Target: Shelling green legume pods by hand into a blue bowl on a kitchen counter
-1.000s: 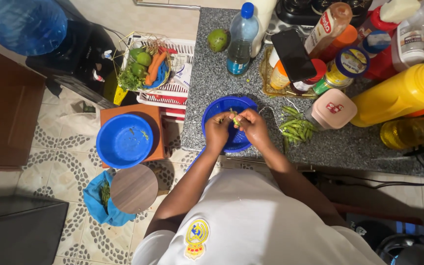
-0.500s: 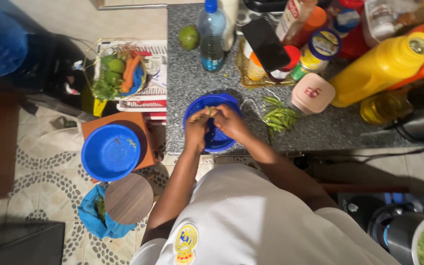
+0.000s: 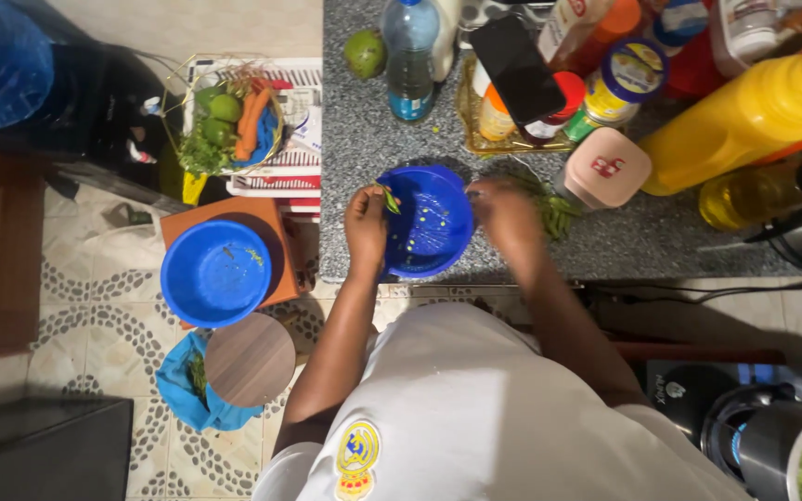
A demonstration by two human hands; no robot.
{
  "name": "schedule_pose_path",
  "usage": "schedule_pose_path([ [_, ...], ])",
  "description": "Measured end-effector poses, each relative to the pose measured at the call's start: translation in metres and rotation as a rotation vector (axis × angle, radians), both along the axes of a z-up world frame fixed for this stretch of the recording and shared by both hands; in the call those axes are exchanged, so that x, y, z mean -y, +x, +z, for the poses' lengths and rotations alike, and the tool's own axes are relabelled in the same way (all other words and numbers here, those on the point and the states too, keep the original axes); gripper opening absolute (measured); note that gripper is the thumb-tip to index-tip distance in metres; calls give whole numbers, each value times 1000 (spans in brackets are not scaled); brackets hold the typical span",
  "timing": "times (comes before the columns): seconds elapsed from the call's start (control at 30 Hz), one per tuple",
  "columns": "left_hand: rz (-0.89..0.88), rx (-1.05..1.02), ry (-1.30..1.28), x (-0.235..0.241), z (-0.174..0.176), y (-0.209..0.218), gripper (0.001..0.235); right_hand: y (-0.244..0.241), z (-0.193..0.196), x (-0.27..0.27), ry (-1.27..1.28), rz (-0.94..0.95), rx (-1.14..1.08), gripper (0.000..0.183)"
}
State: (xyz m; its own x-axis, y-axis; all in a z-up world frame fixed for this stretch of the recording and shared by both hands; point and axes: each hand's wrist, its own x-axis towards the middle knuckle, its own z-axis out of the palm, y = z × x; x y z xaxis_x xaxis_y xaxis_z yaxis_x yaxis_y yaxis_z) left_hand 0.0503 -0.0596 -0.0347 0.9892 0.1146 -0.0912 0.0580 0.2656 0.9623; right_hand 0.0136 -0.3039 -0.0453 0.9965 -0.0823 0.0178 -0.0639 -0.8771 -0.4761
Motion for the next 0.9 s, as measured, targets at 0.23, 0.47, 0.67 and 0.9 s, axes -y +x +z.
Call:
schedule_pose_path([
  [0.23, -109, -271, -287, 3, 12, -6, 13, -10, -61, 83, -567, -80, -26, 22],
  [0.47, -191, -310, -378, 19, 22, -15, 21, -9, -35, 62, -286, -39, 199, 29],
  [0.67, -238, -83, -37, 40, 21, -21, 24, -8, 11, -41, 847, -5, 125, 27],
  [0.9, -151, 131, 144, 27, 8, -18, 15, -3, -3, -67, 1197, 25, -39, 25],
])
